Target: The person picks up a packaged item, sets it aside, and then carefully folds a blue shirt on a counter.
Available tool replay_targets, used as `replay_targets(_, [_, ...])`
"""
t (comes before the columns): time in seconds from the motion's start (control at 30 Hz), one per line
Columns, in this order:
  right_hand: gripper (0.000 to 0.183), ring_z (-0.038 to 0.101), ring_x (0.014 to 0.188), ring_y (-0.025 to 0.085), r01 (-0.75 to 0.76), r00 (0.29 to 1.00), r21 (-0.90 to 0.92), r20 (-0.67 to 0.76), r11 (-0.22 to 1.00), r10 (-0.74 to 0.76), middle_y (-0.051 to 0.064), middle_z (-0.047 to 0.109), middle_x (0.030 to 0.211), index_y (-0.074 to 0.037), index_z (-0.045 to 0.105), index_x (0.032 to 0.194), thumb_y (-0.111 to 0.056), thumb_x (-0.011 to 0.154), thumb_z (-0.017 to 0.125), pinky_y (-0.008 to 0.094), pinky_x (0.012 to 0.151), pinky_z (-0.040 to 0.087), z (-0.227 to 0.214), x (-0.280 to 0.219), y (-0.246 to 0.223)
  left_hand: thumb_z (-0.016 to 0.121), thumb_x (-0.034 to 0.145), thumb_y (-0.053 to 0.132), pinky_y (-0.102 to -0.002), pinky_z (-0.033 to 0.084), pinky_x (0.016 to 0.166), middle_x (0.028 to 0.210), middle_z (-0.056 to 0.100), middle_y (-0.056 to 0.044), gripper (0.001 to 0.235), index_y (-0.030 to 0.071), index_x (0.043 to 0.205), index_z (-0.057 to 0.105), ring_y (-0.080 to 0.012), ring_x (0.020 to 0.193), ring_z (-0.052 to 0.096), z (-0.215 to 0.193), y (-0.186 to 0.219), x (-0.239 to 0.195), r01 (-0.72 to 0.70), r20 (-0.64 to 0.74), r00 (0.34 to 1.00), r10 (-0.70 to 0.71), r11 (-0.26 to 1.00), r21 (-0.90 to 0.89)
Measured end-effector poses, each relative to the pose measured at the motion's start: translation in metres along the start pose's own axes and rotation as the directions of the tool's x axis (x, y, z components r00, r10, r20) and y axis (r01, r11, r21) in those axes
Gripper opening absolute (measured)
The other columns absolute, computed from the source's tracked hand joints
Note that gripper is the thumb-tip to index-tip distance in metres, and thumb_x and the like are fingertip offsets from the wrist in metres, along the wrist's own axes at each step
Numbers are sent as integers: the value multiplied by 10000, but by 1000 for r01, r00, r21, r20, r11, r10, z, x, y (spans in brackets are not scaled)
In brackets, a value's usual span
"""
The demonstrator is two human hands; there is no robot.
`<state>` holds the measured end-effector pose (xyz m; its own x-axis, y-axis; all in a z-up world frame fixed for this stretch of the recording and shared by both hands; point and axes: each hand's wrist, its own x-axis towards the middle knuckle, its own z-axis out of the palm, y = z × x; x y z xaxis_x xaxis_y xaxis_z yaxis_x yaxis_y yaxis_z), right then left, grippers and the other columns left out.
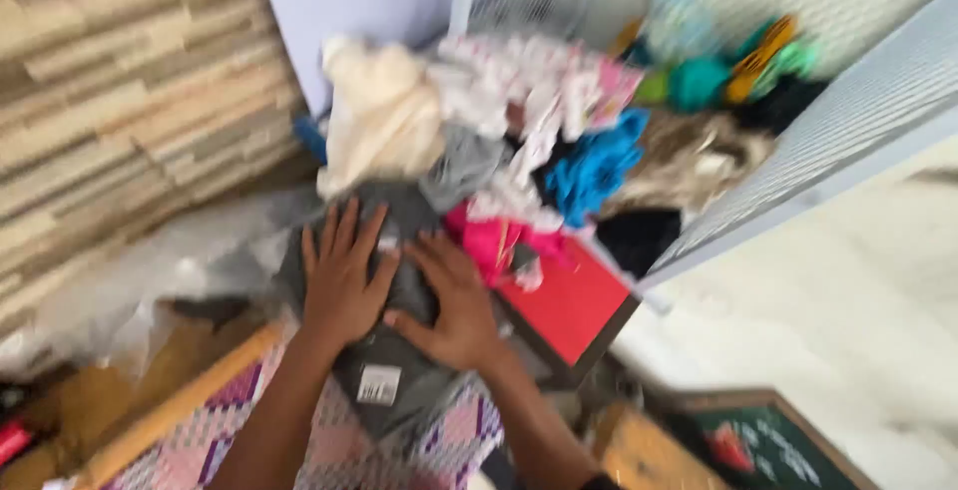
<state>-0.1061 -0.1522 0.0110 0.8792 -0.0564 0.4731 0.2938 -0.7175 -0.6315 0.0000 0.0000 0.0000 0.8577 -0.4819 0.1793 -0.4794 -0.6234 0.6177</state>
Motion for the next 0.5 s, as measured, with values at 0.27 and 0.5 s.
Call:
replay_targets(0.27, [479,583,1327,409,9,998,416,-54,910,15,173,661,1313,-123,702,1297,-163,839,837,517,1110,446,-74,14,14,606,969,502,-703,112,1214,1600,395,-214,588,242,1490,521,-451,1522,298,-26,-2,22,29,166,985,-40,997,71])
replay_targets(0.5, [389,663,1211,347,-301,951,-43,-83,953,297,112,690,1263,-160,678,1282,-242,903,711,448,937,567,-168,72,103,586,961,450,-625,536,983,1371,614,-220,631,187,1526,487,-467,1275,614,-69,150,86,-190,465,884,48,946,262])
